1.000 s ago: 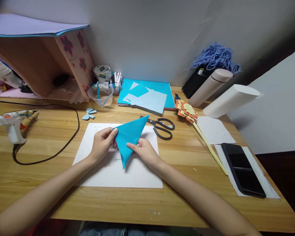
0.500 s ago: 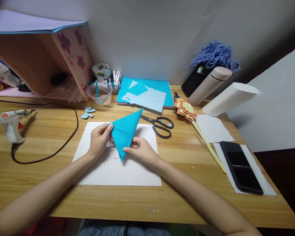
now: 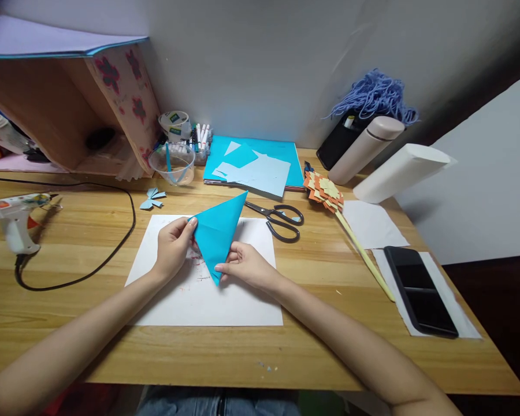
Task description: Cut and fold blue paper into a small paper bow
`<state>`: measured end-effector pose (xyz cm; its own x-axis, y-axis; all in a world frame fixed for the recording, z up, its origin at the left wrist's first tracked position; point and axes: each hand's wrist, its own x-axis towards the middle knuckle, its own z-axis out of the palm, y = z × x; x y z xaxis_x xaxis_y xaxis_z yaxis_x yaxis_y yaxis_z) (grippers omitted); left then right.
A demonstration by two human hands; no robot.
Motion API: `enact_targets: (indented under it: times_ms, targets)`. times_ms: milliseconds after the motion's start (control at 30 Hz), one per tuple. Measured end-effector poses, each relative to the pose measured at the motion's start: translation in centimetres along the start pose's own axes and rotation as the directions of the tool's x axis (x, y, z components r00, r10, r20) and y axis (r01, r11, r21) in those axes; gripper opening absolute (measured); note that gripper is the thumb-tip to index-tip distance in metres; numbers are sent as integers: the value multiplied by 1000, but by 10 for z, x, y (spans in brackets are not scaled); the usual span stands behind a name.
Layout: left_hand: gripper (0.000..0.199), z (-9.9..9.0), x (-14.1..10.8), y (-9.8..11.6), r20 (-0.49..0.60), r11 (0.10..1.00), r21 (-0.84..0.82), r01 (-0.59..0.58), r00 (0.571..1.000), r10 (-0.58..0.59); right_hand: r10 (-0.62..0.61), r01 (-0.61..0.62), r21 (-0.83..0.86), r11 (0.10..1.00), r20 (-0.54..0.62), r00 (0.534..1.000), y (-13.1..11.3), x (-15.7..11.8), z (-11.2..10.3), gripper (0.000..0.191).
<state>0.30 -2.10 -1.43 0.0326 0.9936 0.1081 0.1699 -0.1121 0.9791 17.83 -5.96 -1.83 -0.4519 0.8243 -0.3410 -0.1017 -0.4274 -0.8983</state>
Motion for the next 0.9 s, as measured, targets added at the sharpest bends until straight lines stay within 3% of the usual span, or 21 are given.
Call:
enact_targets:
  times_ms: [233,467,667,733,800,900]
  targets:
    - [37,1,1,-1,-13,1000,11,-7,1000,7,-45,49,-39,998,95,994,-1,-2,-1,37]
    - [37,0,2,-1,-30,999,36,-17,999,18,69,-67,-35,997,84,994,1,-3,1,26]
    - [38,0,3,-3,-49,997,79,-16,999,20,22,-15,-88,996,78,997,1,-5,1,31]
    - [38,0,3,-3,-46,997,78,-12,999,16,31,-21,-122,992,82,996,0,-5,-1,35]
    - [38,-1,4,-2,-32,997,72,-8,999,10,49,-28,-136,990,157,986,-3,-4,-3,40]
    - [39,-4,6,-1,22,999,45,7,1000,-8,21,1,-120,993,179,984,-8,-1,-6,34]
